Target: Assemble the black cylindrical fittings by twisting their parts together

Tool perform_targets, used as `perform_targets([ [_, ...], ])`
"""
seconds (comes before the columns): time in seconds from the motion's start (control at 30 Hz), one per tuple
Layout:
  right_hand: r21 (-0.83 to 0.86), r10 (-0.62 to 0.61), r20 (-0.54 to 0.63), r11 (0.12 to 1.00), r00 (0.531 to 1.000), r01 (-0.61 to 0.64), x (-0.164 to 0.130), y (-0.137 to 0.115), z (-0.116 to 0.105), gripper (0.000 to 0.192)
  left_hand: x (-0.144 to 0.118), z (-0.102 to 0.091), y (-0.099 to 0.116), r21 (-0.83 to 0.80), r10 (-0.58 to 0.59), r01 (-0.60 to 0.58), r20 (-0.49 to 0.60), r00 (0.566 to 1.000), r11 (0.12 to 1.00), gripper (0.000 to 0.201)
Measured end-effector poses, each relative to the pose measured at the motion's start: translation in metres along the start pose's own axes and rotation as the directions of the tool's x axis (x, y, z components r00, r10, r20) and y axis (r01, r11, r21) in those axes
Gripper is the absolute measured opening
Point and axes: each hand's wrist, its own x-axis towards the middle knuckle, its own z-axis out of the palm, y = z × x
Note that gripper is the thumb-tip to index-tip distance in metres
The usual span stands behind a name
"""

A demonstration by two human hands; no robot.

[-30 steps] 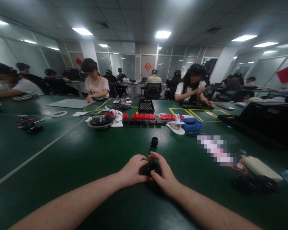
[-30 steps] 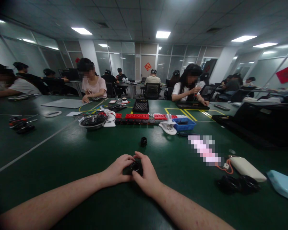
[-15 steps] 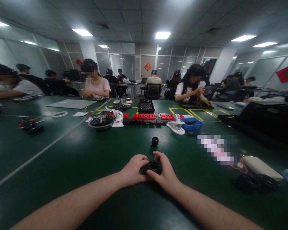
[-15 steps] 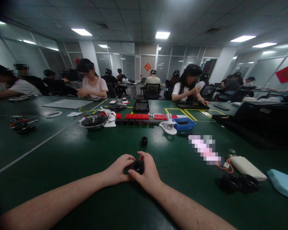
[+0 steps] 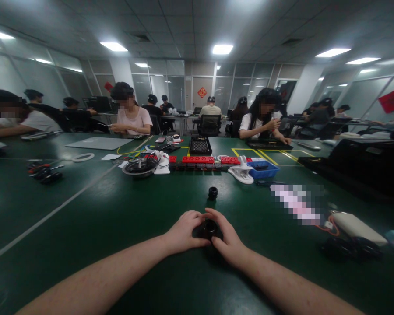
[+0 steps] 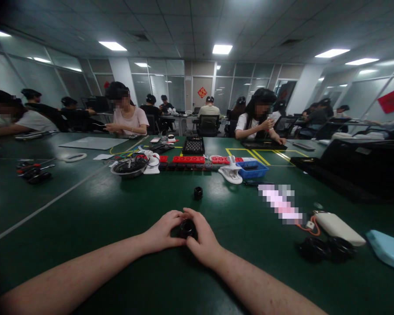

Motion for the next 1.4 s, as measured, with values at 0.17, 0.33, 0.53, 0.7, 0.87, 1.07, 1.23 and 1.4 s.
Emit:
perform_targets([
  [0.17, -0.048, 0.032, -0.086, 0.998, 0.996, -0.036, -0.0003, 0.0033, 0.0012, 0.054, -0.0003, 0.0007, -0.0001, -0.001, -0.004, 0.004, -0.027, 1.0, 1.0, 0.044],
  [0.33, -0.114, 0.063, -0.158, 0.99, 0.985, -0.081, 0.0013, 0.0058, 0.0032, 0.046, -0.0003, 0.0004, 0.0011, 0.0, 0.006, -0.006, -0.03, 1.0, 1.0, 0.04],
  [0.53, -0.155, 0.068, -0.169, 0.983, 0.983, -0.095, 0.0023, 0.0044, 0.0027, 0.044, -0.0006, 0.0008, 0.0014, 0.001, -0.001, 0.001, -0.033, 0.999, 1.0, 0.042],
  [0.7, -0.175, 0.061, -0.181, 0.98, 0.981, -0.094, 0.0017, 0.0043, 0.0023, 0.043, -0.0008, 0.0002, 0.0024, 0.0, 0.0, 0.0, -0.037, 0.999, 1.0, 0.044],
  [0.87, -0.194, 0.054, -0.19, 0.977, 0.98, -0.092, 0.0018, 0.0043, 0.0026, 0.043, -0.0012, -0.0011, 0.0028, -0.007, -0.001, 0.001, -0.029, 1.0, 1.0, 0.043],
  [1.07, -0.22, 0.069, -0.19, 0.969, 0.979, -0.111, 0.0034, 0.0022, 0.002, 0.048, -0.0008, -0.0021, 0.0038, -0.002, 0.007, -0.007, -0.025, 1.0, 1.0, 0.04],
  [1.23, -0.241, 0.097, -0.191, 0.96, 0.977, -0.142, 0.0045, 0.0026, 0.0034, 0.052, -0.0003, -0.0016, 0.004, 0.004, 0.012, -0.012, -0.02, 1.0, 1.0, 0.037],
  [1.4, -0.186, 0.127, -0.191, 0.969, 0.973, -0.162, 0.004, 0.0043, 0.005, 0.05, -0.0009, -0.0004, 0.0031, 0.011, 0.009, -0.009, -0.027, 1.0, 1.0, 0.037],
])
